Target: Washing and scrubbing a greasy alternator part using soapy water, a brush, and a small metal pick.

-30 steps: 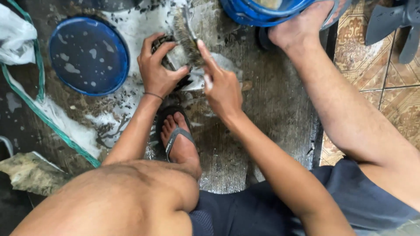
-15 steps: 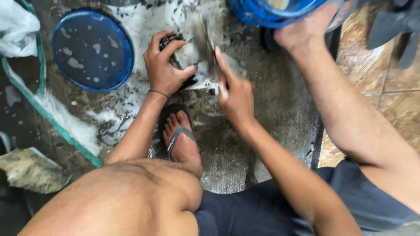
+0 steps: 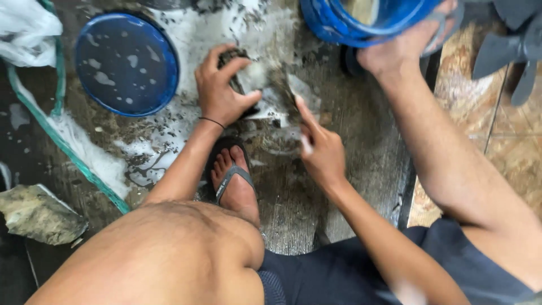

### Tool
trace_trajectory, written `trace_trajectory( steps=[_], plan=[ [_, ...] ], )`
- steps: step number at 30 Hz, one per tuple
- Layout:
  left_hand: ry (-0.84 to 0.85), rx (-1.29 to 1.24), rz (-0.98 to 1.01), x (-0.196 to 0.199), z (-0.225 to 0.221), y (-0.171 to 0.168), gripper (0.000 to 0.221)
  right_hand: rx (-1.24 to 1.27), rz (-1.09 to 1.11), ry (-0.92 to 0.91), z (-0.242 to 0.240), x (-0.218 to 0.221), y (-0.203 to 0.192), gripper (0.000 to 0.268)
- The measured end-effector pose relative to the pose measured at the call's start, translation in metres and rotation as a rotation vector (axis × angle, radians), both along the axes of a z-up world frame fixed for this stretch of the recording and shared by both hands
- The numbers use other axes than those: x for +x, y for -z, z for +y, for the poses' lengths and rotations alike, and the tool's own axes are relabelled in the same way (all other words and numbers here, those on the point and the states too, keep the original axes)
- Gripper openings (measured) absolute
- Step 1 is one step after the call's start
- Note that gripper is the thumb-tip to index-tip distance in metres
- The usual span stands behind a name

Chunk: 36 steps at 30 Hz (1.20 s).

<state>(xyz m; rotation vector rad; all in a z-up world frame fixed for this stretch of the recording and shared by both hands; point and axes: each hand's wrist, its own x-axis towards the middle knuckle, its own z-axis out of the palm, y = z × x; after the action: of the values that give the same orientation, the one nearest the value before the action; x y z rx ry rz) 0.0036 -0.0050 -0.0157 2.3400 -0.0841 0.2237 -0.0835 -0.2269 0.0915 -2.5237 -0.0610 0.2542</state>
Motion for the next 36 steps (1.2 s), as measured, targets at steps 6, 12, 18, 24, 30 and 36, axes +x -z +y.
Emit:
trace_trajectory(
  steps=[6,12,18,24,30,36],
  plan=[
    [0.014,-0.047,-0.096,-0.004,0.007,-0.016,0.045,0.064,-0.110,0.004,0.031,0.045,-0.003,0.089],
    [0.014,-0.065,-0.116,0.001,0.010,-0.011,0.045,-0.217,-0.224,-0.135,0.015,0.009,0.044,0.082],
    [-0.010,-0.043,-0.033,0.002,0.007,-0.003,0.047,-0.082,-0.084,-0.029,0.006,0.013,0.027,0.090],
    [0.005,-0.061,-0.152,0.004,0.012,-0.011,0.043,-0.280,-0.301,-0.136,0.030,0.039,0.040,0.076],
    [-0.009,-0.082,-0.084,-0.001,0.009,-0.011,0.043,-0.026,-0.038,0.012,-0.025,-0.013,0.022,0.083],
    [-0.007,-0.044,-0.071,-0.007,0.006,-0.013,0.045,0.293,-0.044,0.112,0.025,0.030,0.016,0.066]
  ],
)
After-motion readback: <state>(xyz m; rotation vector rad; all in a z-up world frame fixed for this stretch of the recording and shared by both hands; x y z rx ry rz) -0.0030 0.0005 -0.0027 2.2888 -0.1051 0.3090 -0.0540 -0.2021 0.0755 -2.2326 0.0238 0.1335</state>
